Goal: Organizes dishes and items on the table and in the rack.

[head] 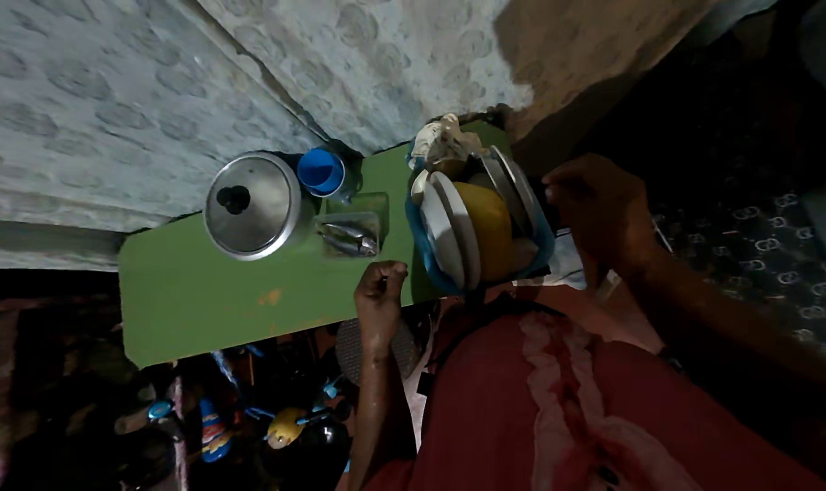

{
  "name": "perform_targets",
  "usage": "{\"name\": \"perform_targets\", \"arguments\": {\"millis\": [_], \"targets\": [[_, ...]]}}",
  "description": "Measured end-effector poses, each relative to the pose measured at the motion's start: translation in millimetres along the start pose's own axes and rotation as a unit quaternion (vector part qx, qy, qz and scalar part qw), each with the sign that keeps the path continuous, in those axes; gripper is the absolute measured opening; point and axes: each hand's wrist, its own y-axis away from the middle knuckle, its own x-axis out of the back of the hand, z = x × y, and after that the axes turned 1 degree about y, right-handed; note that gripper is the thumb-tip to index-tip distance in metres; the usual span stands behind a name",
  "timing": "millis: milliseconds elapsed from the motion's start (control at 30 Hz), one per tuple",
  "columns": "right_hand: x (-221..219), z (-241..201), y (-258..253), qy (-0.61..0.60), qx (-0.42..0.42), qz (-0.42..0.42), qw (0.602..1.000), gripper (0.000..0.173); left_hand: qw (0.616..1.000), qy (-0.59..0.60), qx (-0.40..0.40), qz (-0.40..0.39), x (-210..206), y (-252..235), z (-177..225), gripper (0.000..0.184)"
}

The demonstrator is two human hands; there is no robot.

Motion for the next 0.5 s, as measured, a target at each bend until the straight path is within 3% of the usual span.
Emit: {"name": "perform_targets", "arguments": {"millis": [133,200,300,333,367,433,467,500], "targets": [[-24.9,-16.3,9.8,-0.038,0.048,-0.060,0.996,0.018,0.998,0.027,-0.045,-0.023,-4.9,-8.5,-7.3,0.018],[-36.1,-19.0,10.4,-0.068,-0.005,-0.126,0.990,0.019,0.997,0.048,-0.046,-0.037,-4.4,-9.4,-9.4,0.020],[-45.6,-23.6,12.9,-0.074,-0.061,-0.146,0.985,0.019,0.985,-0.048,0.077,-0.144,12.0,-4.3,6.2,0.023],[-43.9,-29.2,14.5,-0.070,-0.059,-0.145,0.985,0.020,0.954,-0.135,0.137,-0.229,18.3,-6.0,19.4,0.028],[-41.4,-35.2,16.5,-0.063,-0.036,-0.141,0.987,0.020,0.899,-0.217,0.186,-0.331,22.2,-10.7,33.3,0.032],[-42.9,-41.9,18.5,-0.061,0.079,-0.126,0.987,0.022,0.800,-0.313,0.221,-0.462,31.4,-19.7,43.2,0.031],[-47.0,-44.6,16.8,-0.066,0.149,-0.120,0.979,0.025,0.789,-0.328,0.218,-0.472,40.5,-23.8,37.5,0.027],[-50.2,-53.2,13.6,-0.070,0.192,-0.131,0.970,0.028,0.803,-0.316,0.214,-0.458,51.7,-34.2,30.6,0.027]]}}
